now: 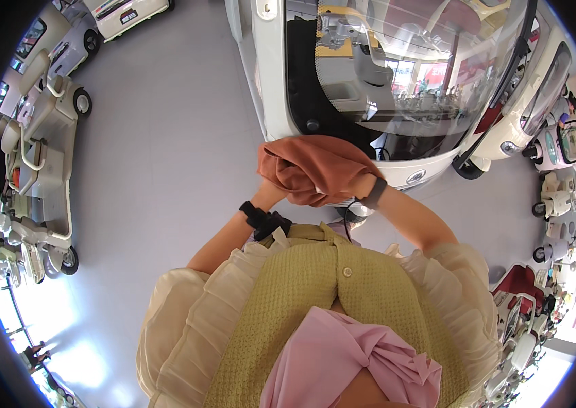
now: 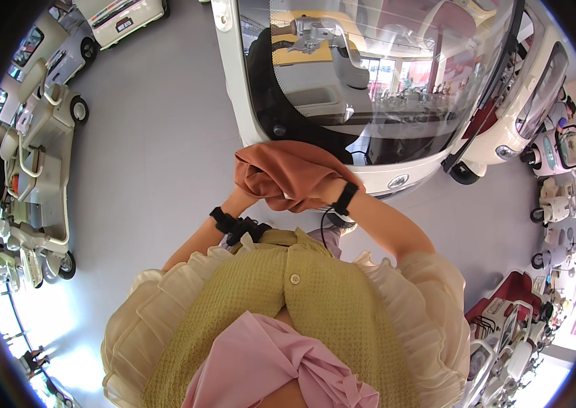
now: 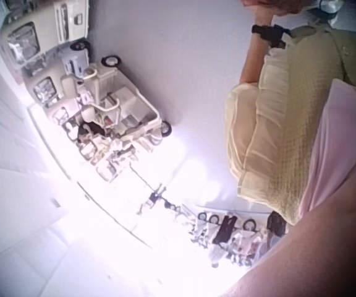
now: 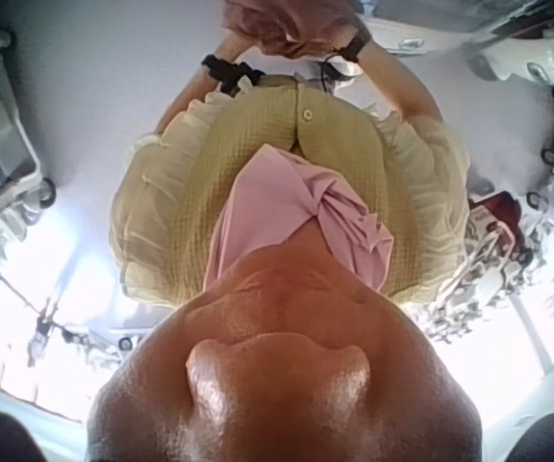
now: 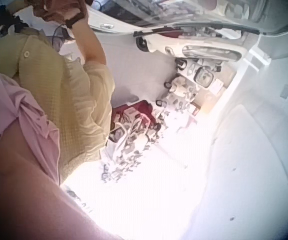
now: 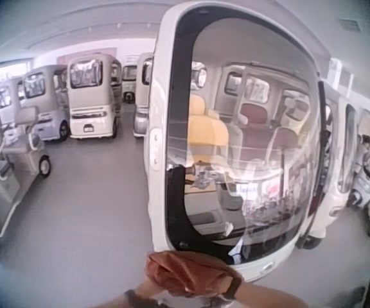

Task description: Cleaning the windshield of a small electric vehicle with a cloth.

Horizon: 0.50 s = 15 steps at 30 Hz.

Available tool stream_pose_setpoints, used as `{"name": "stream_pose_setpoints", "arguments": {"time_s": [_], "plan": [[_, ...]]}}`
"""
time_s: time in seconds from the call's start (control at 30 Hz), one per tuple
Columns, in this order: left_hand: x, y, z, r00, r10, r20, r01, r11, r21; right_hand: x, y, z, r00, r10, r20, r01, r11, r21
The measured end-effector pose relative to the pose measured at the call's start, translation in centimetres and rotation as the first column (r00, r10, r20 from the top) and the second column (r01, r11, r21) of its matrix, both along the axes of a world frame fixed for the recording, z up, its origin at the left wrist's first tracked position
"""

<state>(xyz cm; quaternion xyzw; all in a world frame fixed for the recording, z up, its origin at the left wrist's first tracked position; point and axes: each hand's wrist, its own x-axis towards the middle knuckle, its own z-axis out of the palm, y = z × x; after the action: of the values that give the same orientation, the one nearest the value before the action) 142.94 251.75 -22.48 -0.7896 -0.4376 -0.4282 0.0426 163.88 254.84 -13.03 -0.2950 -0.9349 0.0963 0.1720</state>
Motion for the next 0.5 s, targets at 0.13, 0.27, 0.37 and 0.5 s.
{"name": "stream_pose_setpoints", "arguments": {"time_s": [0.13,0.27,0.37,0.5], "plan": [[3.6,-0.9,2.6,0.797,-0.133,0.590,0.378,0.871,-0.315,3.2,1.6,3.5,0.993,-0.101,-0.068,0.110,0.982,0.154],[5.9,2.7,6.8,0.941,-0.125,0.314,0.168,0.979,-0.114,6.0,5.5,8.9,0.936,-0.221,-0.272,0.314,0.876,0.366],[6.7,7.1,11.8,0.909,-0.048,0.414,0.100,0.990,-0.103,7.8,8.5,12.8,0.861,-0.263,-0.435,0.467,0.748,0.472],[7.9,10.7,16.8,0.968,0.207,0.144,-0.237,0.941,0.242,9.5,10.1,13.8,0.759,-0.293,-0.581,0.602,0.656,0.455]]}}
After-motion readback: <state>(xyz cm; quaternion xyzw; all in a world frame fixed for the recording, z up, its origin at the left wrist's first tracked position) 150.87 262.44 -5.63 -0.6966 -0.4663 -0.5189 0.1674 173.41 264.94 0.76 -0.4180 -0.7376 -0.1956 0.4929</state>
